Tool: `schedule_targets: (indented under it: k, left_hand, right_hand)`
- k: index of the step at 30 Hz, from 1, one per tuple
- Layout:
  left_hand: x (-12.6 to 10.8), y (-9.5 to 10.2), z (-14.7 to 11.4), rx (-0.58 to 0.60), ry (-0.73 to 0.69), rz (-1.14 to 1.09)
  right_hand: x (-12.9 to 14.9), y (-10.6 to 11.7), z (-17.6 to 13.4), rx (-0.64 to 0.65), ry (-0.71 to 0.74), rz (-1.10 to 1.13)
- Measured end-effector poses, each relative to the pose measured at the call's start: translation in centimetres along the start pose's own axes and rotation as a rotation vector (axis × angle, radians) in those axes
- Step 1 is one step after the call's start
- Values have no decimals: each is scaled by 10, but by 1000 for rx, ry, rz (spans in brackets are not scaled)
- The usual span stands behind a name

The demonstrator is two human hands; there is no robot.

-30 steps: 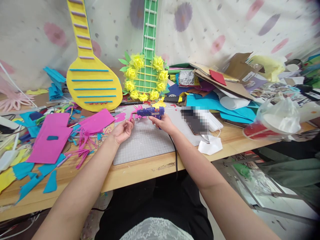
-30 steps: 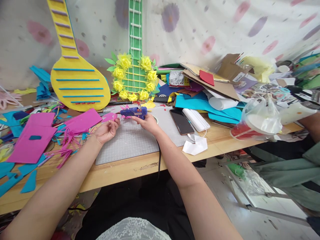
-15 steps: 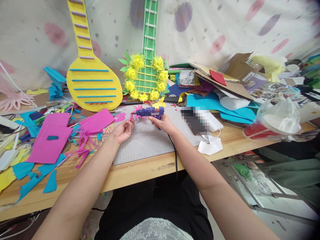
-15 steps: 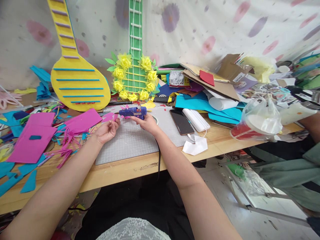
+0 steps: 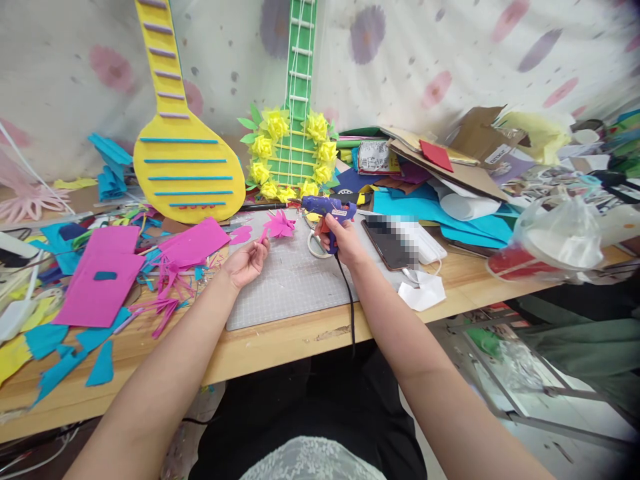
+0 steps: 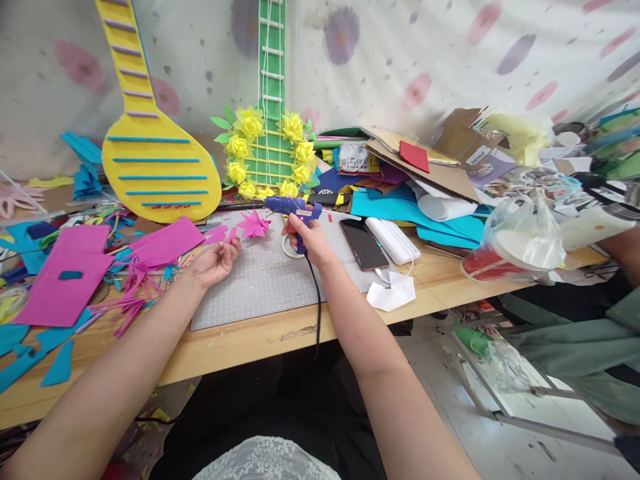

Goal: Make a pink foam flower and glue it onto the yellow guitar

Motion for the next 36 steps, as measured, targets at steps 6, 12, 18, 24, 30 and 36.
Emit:
schedule_targets:
  k: [6,12,18,24,30,36]
  left_hand:
    - [3,-2,-2,11,29,-30]
    - [5,-3,-3,5,46,-76]
    - [4,-3,-3,12,35,-72]
    - [4,-3,-3,7,37,-77]
    - [5,-4,-4,6,38,-82]
    - [6,-4,-3,20,61,-97]
  right_hand:
    - [-8,-9,-4,45,-57,-143]
    - [-15,-18,-6,55,-45,-297]
    - [-12,-20,-8,51,-46,-314]
    - [-22,-16,-4,12,-53,-387]
    - [-26,-15,-2,21,-51,-399]
    - [-20,-16,-4,16,-58,-371]
Point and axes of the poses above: each hand's wrist, its own z-axis towards the middle knuckle, its own y-axis out of the back of the hand, x = y × z, the point moved 9 cm from there along z, towards the middle knuckle, and after that the axes turned 10 degrees about -x, right-handed, at the moved point
